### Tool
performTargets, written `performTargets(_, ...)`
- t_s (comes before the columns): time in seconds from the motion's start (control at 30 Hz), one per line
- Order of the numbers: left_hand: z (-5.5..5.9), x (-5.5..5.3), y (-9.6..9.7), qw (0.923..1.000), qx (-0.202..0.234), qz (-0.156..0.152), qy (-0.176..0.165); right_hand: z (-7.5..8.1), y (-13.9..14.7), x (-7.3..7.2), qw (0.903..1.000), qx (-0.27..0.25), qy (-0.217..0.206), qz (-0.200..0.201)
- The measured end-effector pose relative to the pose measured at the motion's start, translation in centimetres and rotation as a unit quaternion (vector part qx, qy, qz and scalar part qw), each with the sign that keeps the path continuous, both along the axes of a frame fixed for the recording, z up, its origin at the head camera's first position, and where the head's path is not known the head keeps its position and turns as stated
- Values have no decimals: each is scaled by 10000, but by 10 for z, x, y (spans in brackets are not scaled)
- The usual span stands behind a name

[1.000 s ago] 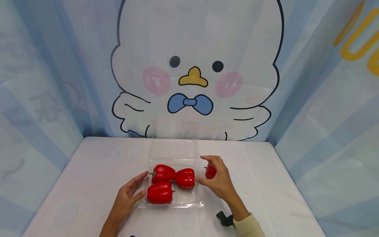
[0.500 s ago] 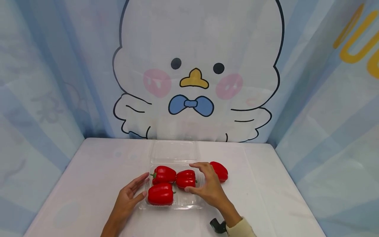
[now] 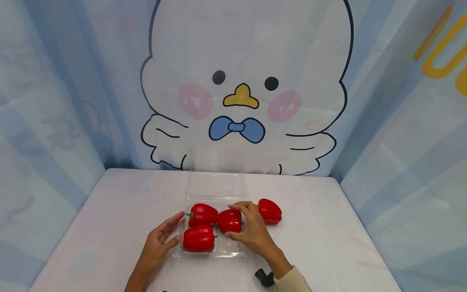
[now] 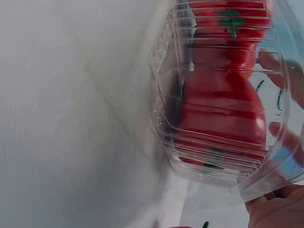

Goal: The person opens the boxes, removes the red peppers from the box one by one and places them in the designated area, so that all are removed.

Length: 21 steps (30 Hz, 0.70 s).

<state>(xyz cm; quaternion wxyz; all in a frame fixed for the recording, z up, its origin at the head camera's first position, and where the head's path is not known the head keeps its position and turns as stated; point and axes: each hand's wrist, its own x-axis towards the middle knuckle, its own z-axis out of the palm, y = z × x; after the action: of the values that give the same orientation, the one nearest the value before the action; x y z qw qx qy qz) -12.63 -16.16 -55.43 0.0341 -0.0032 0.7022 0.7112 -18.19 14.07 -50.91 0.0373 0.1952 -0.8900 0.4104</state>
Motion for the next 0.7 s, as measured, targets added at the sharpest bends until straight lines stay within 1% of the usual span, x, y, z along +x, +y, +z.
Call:
performTargets(0.13,0,0,1,10000,-36,10,-31,-1,-2,0,9999,103,-135,-11)
performTargets(0.33,-1,0,-1,9999,-15,-7,103,-1,-6,-2,9993,283,-244,-19)
performTargets(0.43,0,0,-1,9999,-30,-14,144,-3,-7,-3,9990,403,-166,-32)
performTargets(0.6,0,0,0,10000,-49,0,85,-5,-10,-5,9969,770,129,-11)
performTargets(0.7,0,0,0,10000,-48,0,74,-5,-11,-5,9956,920,162,-43)
